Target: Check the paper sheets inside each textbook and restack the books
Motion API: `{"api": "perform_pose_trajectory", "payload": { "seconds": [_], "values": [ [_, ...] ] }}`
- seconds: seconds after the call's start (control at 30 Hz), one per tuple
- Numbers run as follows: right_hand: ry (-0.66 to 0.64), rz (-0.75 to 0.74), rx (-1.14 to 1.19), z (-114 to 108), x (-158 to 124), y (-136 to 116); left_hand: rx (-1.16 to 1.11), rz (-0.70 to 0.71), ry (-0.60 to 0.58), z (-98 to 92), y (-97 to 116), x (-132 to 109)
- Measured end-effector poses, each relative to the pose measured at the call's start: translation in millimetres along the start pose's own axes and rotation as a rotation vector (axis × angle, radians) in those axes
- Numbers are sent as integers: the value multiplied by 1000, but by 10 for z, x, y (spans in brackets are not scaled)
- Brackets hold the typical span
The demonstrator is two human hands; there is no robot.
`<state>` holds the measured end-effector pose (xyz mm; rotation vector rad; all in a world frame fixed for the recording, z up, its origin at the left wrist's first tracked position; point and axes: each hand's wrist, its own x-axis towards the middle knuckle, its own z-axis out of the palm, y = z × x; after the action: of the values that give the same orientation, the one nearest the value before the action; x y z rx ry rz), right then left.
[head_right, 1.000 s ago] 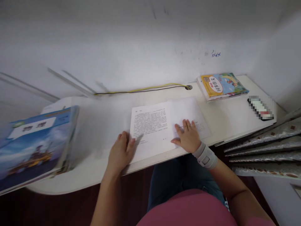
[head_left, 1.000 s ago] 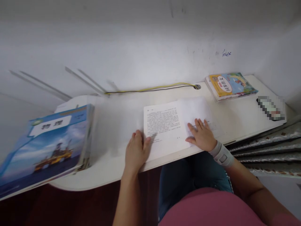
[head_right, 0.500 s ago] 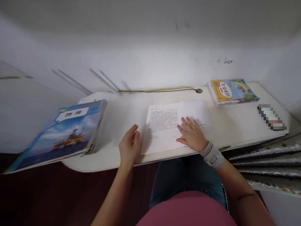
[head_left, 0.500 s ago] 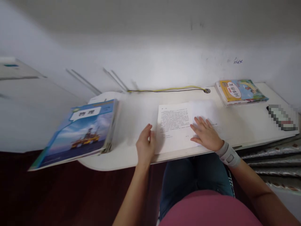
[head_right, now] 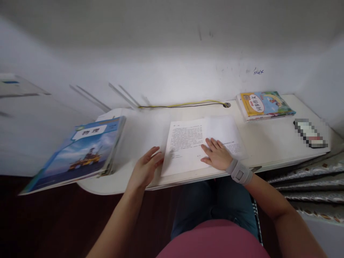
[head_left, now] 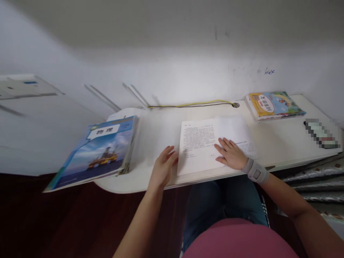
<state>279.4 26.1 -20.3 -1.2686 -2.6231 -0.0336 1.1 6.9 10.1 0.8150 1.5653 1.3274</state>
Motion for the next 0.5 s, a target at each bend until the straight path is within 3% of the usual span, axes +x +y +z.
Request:
{"api": "perform_pose_trajectory", "payload": {
  "seconds": [0.13, 0.27, 0.4, 0.5],
  "values": [
    [-1, 5, 28, 21, 7, 15, -83, -105, -69, -17, -2, -35],
    [-4, 17, 98, 40, 6, 21, -13, -180, -313, 82, 185, -93],
    [0, 55, 325, 38, 23, 48, 49, 20, -403, 387, 585, -227],
    [54, 136, 754, -60, 79, 175, 173, 225, -482, 750, 903, -357]
  ]
}}
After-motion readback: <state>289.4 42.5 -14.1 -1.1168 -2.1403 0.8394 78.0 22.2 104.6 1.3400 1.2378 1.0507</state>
